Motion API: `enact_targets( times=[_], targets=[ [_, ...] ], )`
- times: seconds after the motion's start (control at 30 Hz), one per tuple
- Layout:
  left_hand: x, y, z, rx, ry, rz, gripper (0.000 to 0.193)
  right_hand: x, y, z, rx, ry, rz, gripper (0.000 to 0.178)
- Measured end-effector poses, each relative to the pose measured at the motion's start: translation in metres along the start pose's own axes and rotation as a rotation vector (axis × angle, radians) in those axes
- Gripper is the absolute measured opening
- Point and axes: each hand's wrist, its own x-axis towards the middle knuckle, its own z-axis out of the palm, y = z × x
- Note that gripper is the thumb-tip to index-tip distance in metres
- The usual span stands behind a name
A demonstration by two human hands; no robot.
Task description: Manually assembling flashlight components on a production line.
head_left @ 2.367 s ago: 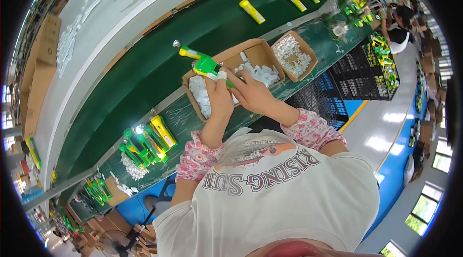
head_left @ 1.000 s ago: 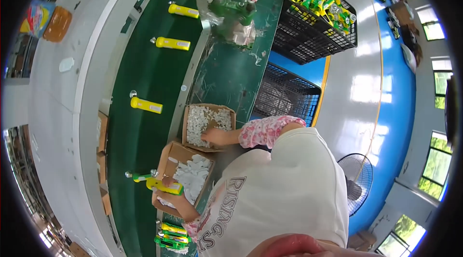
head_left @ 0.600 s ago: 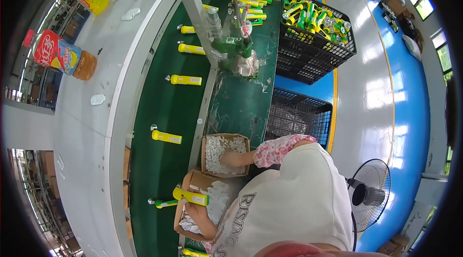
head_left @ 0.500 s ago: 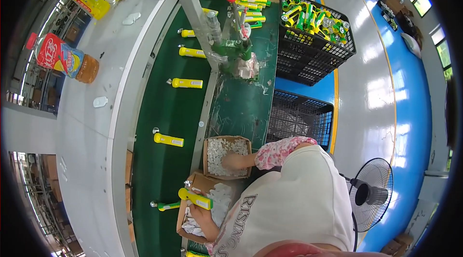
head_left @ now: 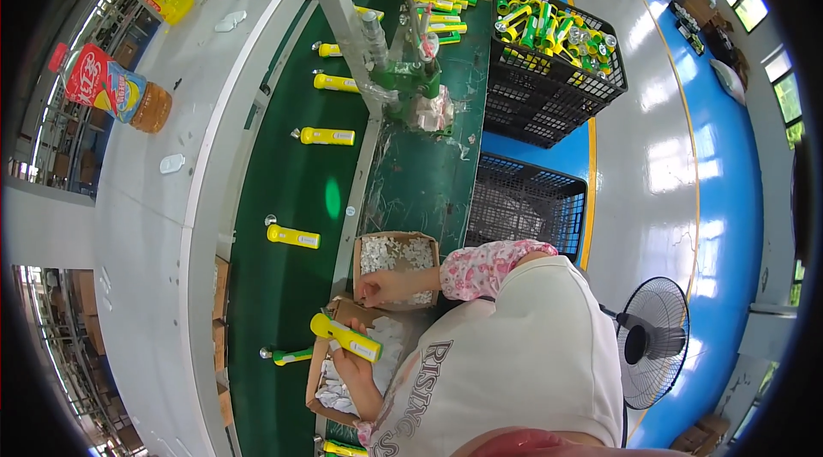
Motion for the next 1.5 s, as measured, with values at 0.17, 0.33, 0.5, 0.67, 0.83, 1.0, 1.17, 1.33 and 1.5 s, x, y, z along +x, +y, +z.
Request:
enact_targets(
  times=[0.17, 0.33, 0.5, 0.67, 0.83, 1.0, 1.17, 1.33, 1.5],
  targets=[
    [-0.001, -0.008, 0.02, 0.071, 0.012, 0.019, 0.045, 0.021, -0.02, 0.022, -0.027, -0.061, -0.038, 0.021],
    [-0.002, -0.006, 0.031, 0.208, 0.049, 0.062, 0.045, 0.026, -0.034, 0.034, 0.028, -0.039, -0.166, 0.022],
    [0.0, -0.004, 0.033, 0.293, 0.024, 0.061, 0.046, 0.013, -0.054, 0.005, 0.064, 0.01, -0.045, 0.023],
    [-0.004, 0.002, 0.038, 0.241, 0.032, 0.026, 0.047, 0.016, -0.07, -0.155, -0.071, 0.59, -0.221, 0.02],
    [0.028, -0.009, 0.056, 0.211, 0.002, -0.05, 0.042, 0.007, -0.09, -0.178, -0.032, 0.674, -0.204, 0.016],
    [0.044, -0.016, 0.106, 0.333, 0.008, -0.044, 0.045, 0.024, -0.076, -0.063, 0.136, 0.095, -0.176, 0.012],
    [0.052, -0.01, 0.113, 0.486, -0.063, -0.003, 0.043, 0.023, -0.089, -0.024, 0.113, 0.094, -0.118, 0.014],
    [0.053, -0.011, 0.111, 0.502, -0.028, 0.039, 0.039, 0.022, -0.089, -0.021, 0.002, 0.092, -0.123, 0.015],
    [0.052, -0.008, 0.09, 0.477, -0.091, 0.021, 0.039, 0.018, -0.091, -0.015, -0.042, 0.032, -0.149, 0.016]
  ],
)
